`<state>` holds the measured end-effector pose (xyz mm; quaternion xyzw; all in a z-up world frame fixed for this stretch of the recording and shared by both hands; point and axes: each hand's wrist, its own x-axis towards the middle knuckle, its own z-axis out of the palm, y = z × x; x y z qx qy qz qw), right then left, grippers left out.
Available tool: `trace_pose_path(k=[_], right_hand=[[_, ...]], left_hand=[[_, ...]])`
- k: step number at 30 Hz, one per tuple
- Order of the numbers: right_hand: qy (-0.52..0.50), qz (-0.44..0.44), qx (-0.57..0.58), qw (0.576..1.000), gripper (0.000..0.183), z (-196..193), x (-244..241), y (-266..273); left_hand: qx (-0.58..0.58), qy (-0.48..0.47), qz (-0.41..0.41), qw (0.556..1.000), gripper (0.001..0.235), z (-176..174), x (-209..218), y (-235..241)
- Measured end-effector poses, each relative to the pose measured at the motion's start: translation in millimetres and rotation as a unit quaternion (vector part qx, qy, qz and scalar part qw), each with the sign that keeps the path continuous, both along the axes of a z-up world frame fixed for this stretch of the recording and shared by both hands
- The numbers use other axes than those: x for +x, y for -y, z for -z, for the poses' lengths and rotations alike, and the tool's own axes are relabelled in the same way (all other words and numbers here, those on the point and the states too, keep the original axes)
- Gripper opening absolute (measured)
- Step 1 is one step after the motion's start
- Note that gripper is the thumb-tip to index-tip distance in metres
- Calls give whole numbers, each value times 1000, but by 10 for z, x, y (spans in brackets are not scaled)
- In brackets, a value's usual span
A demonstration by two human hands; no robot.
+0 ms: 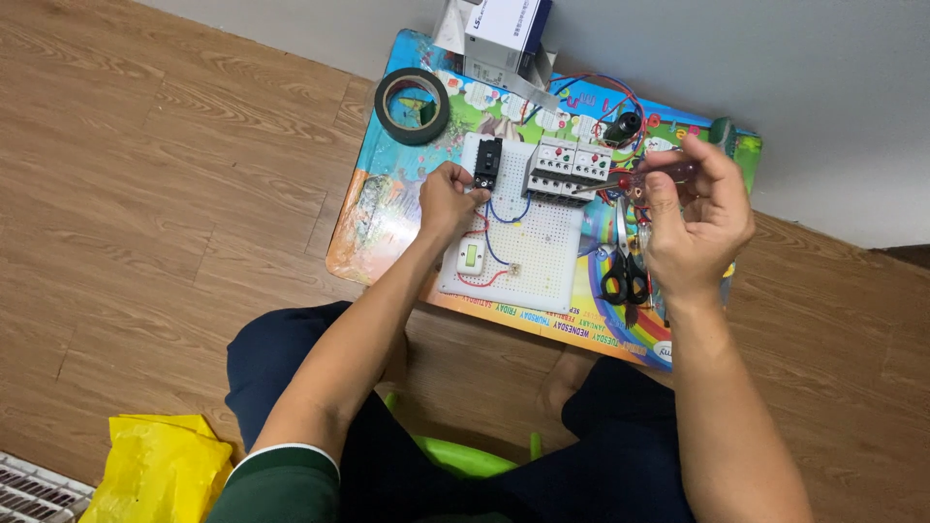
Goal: The person connects wires to a breadboard and a black electrical component using a screwdriver. They tighten the screws on the component and adjust the wiring on the board.
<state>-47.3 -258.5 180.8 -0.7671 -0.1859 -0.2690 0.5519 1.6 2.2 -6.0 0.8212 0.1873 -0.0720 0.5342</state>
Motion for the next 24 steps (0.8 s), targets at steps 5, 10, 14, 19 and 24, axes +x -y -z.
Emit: trace_pose_path(k=[5, 10, 14, 19, 24], right_hand=[[-46, 47, 23, 998, 28, -66, -129, 108], [-110, 118, 139, 977, 25, 0, -101, 524], [-160, 153, 187, 957, 21, 85, -100, 851], [-163, 140, 150, 965, 28, 99, -129, 941], [-171, 126, 113, 971, 27, 101, -122, 905]], left_hand=[[-35, -10, 32, 999, 11, -369, 23, -173], [-55, 84, 143, 985, 30, -387, 204, -553], [-53, 0, 247, 968, 77, -1163, 100, -448], [-63, -44, 273, 959, 82, -1248, 133, -435], [-27, 93, 300, 949, 79, -714, 294, -438]])
